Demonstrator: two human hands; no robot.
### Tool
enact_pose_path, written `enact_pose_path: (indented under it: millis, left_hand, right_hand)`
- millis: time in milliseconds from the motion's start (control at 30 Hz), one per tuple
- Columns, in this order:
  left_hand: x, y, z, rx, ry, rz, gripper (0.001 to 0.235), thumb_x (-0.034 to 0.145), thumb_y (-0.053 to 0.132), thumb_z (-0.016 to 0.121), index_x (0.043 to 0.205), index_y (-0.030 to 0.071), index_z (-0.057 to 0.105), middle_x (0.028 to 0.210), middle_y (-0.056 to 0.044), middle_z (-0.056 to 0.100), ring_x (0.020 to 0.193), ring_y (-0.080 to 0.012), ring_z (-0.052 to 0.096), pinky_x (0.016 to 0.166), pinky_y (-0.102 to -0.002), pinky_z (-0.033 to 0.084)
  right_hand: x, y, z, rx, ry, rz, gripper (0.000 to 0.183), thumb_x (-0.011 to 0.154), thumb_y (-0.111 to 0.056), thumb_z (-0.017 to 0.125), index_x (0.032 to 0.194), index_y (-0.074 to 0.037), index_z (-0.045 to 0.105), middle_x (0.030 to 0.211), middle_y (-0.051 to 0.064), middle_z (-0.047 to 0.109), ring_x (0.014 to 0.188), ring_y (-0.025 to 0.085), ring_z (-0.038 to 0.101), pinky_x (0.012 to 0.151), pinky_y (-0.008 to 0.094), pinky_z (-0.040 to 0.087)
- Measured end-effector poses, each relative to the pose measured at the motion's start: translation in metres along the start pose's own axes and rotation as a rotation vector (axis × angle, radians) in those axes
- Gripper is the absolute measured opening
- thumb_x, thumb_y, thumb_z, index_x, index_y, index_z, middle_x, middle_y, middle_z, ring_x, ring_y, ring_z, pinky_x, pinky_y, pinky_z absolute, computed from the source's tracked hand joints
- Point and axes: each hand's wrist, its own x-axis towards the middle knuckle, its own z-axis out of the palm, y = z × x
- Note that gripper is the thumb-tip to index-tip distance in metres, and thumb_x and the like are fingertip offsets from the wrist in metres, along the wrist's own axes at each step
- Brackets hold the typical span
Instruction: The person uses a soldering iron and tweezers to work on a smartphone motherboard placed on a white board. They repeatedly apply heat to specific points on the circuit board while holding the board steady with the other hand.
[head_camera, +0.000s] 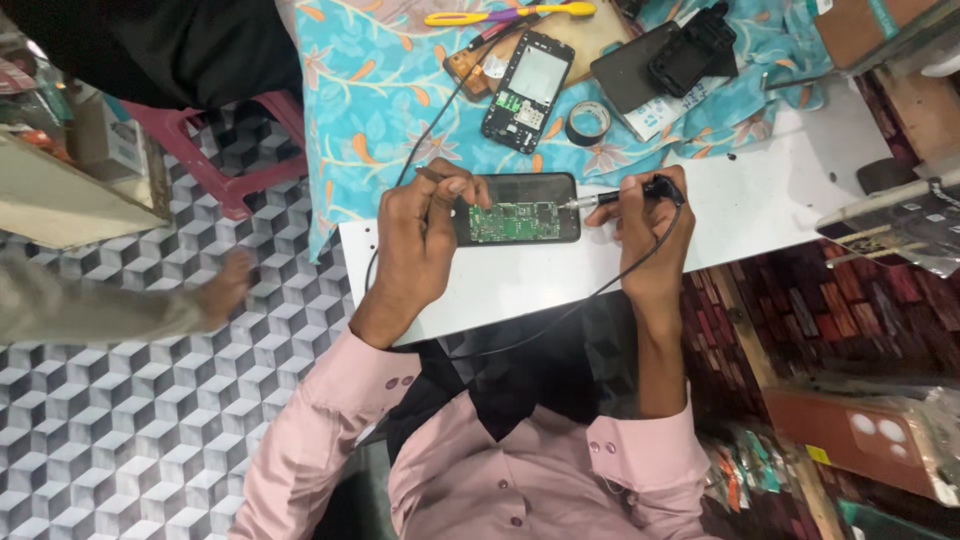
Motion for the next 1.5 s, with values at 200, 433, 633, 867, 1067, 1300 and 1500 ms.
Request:
enact_pose_path:
  millis: [200, 433, 633, 867, 1067, 1300, 1500]
  left_hand:
    - [0.000, 0.006, -0.002, -0.023, -0.033, 0.074, 0.019, 0.113, 0.002, 0.046, 0.097, -0.005, 0.052, 0.089, -0.014, 0.066, 0.083, -0.0239, 0.072, 0.078, -0.034, 0.056]
    - [0.001, 0.006, -0.005, 0.003, -0.089, -0.009, 0.026, 0.112, 0.010, 0.042, 0.096, -0.005, 0.056, 0.088, -0.013, 0.069, 0.081, -0.0196, 0.070, 0.075, -0.033, 0.053]
    - [0.010, -0.001, -0.008, -0.149, -0.091, -0.095, 0.028, 0.114, 0.010, 0.042, 0.093, -0.003, 0.055, 0.088, -0.011, 0.067, 0.088, -0.0166, 0.067, 0.087, -0.033, 0.053]
    - [0.007, 0.008, -0.001, -0.031, -0.027, -0.126, 0.032, 0.112, 0.014, 0.044, 0.088, -0.001, 0.057, 0.084, -0.011, 0.071, 0.085, -0.0168, 0.067, 0.085, -0.033, 0.053]
    - [0.012, 0.014, 0.002, 0.055, 0.005, -0.157, 0.031, 0.110, 0.011, 0.044, 0.086, -0.001, 0.059, 0.080, -0.010, 0.071, 0.078, -0.0177, 0.067, 0.079, -0.033, 0.052]
    - [0.014, 0.011, 0.011, 0.024, 0.106, -0.156, 0.027, 0.109, 0.006, 0.041, 0.088, -0.002, 0.056, 0.076, -0.010, 0.067, 0.073, -0.0177, 0.069, 0.072, -0.032, 0.053]
    - [0.003, 0.003, 0.010, -0.019, 0.096, -0.160, 0.027, 0.110, 0.005, 0.043, 0.087, -0.004, 0.054, 0.077, -0.013, 0.064, 0.074, -0.0197, 0.068, 0.070, -0.033, 0.051]
  right_hand:
    - [0.000, 0.003, 0.001, 0.011, 0.032, -0.042, 0.019, 0.113, -0.020, 0.054, 0.103, -0.005, 0.050, 0.076, 0.004, 0.062, 0.068, 0.011, 0.070, 0.057, 0.022, 0.044]
    - [0.002, 0.005, 0.000, 0.043, 0.008, -0.052, 0.015, 0.112, -0.018, 0.055, 0.108, -0.005, 0.050, 0.079, 0.004, 0.062, 0.069, 0.012, 0.070, 0.056, 0.022, 0.043]
    - [0.011, -0.003, -0.005, -0.022, -0.066, -0.038, 0.017, 0.111, -0.020, 0.055, 0.108, -0.003, 0.051, 0.077, 0.006, 0.069, 0.068, 0.011, 0.069, 0.054, 0.022, 0.043]
    - [0.012, -0.012, -0.003, -0.095, -0.059, -0.074, 0.023, 0.111, -0.022, 0.055, 0.105, 0.000, 0.051, 0.074, 0.010, 0.068, 0.066, 0.011, 0.071, 0.049, 0.021, 0.044]
    - [0.010, -0.013, -0.003, -0.170, -0.038, -0.055, 0.026, 0.111, -0.025, 0.054, 0.104, 0.000, 0.053, 0.070, 0.010, 0.071, 0.055, 0.009, 0.062, 0.046, 0.022, 0.041]
    - [0.011, -0.013, -0.001, -0.139, -0.004, 0.029, 0.025, 0.109, -0.025, 0.055, 0.104, -0.001, 0.053, 0.071, 0.010, 0.072, 0.050, 0.008, 0.054, 0.045, 0.022, 0.038]
    - [0.012, -0.006, 0.000, -0.156, -0.012, 0.001, 0.022, 0.109, -0.024, 0.054, 0.103, -0.003, 0.054, 0.068, 0.008, 0.071, 0.058, 0.007, 0.066, 0.048, 0.020, 0.043]
